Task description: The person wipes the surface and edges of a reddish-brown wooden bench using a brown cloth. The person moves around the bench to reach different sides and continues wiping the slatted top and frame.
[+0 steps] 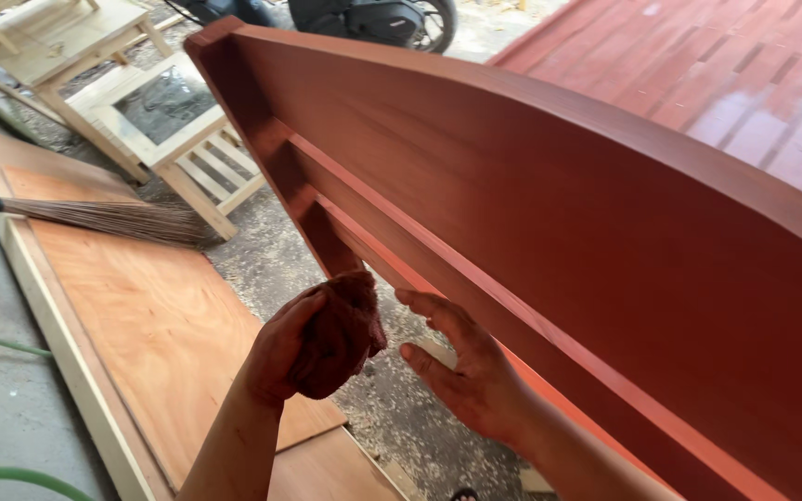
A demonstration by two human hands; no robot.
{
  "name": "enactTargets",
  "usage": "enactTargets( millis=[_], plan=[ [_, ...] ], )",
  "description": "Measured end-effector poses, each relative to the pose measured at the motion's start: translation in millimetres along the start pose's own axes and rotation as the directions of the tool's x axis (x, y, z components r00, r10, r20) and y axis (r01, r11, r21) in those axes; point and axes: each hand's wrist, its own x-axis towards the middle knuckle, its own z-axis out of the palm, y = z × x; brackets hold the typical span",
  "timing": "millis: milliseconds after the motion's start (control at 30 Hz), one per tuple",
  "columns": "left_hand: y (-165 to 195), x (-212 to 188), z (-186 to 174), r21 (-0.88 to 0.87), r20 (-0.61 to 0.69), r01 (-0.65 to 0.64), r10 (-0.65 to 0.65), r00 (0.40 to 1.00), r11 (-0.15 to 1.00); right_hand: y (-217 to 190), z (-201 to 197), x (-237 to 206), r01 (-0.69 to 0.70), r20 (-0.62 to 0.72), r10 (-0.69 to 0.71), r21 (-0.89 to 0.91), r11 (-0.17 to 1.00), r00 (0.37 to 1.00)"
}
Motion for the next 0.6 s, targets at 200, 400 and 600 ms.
enactTargets(
  millis=[200,400,600],
  plan=[
    [21,13,-61,0.146,-0.490,-0.070,0.134,0.862,0.987,1,22,56,0.027,0.037,-0.030,0.066,0.997,0.999],
    [86,57,-106,0.740,-0.586,0.187,0.481,0.653,0.646,2,27,86,-0.121,0.110,0.118,0.023,0.992,0.987],
    [169,169,-131,0.904,0.293,0.179,0.869,0.399,-0.388,8,43,110,-0.228,0.159,0.229,-0.025,0.973,0.960]
  ],
)
